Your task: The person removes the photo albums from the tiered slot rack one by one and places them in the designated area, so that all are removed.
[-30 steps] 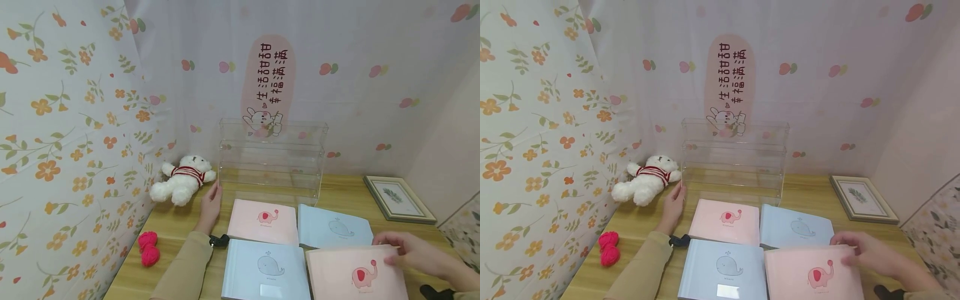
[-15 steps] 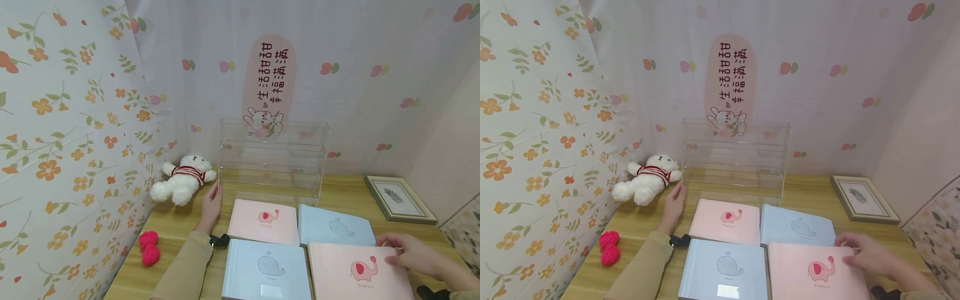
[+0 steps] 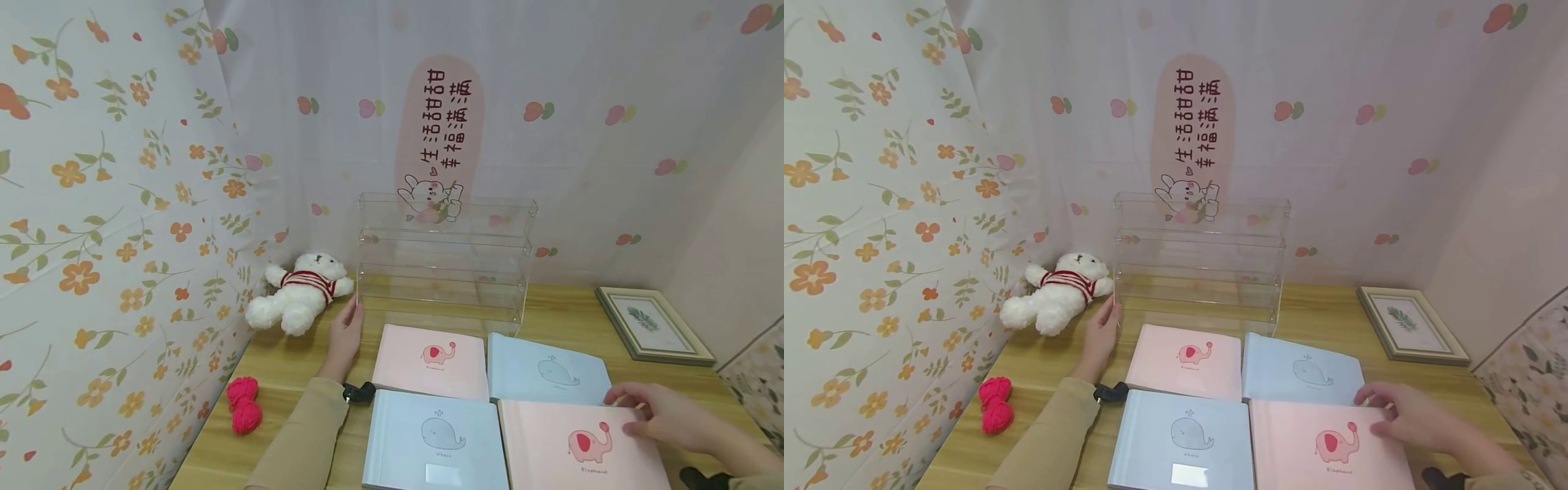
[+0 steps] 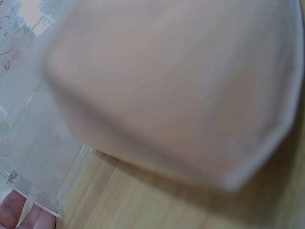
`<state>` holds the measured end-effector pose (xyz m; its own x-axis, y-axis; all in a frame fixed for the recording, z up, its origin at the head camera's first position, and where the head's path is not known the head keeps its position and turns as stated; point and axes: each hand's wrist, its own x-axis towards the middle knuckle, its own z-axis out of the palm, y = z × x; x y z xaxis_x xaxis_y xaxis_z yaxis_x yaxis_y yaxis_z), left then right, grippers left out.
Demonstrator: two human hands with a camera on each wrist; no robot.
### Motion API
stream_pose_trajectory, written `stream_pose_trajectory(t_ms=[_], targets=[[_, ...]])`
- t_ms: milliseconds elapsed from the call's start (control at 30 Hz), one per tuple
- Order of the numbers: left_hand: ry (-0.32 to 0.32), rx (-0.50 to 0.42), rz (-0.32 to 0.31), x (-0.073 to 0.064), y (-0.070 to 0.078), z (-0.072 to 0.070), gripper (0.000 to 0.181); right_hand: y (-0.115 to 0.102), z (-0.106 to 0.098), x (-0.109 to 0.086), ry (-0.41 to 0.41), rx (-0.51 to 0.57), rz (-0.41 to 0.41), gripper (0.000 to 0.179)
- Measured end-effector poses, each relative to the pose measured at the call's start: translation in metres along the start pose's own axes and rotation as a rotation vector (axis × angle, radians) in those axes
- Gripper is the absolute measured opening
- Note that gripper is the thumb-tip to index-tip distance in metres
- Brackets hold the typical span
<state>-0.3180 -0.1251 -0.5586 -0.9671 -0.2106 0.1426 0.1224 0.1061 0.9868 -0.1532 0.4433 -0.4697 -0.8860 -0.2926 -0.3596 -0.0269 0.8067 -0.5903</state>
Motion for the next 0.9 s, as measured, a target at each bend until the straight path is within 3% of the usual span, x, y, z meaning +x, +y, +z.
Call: stream_pose_trajectory(t_ms=[200, 400, 600, 800, 900], targets=[[-0.006, 0.008, -0.017, -0.001, 0.001, 0.001, 0.048, -0.001, 0.001, 0.0, -0.032, -0.004, 0.026, 0.043], [0.001, 0.009, -0.016, 0.0, 0.001, 0.001, 0.046, -0.007, 0.0, 0.002, -0.064, -0.034, 0.049, 0.039], [0.002, -0.003, -0.028, 0.0, 0.003, 0.001, 0.047, -0.016, -0.006, 0.005, -0.051, -0.052, 0.006, 0.032], [0.009, -0.003, 0.007, -0.002, 0.009, -0.003, 0.049, -0.032, -0.014, 0.009, 0.113, -0.18, -0.009, 0.035], [0.014, 0.038, 0.051, -0.007, 0.02, -0.007, 0.054, -0.044, -0.013, 0.013, 0.256, -0.227, -0.083, 0.036]])
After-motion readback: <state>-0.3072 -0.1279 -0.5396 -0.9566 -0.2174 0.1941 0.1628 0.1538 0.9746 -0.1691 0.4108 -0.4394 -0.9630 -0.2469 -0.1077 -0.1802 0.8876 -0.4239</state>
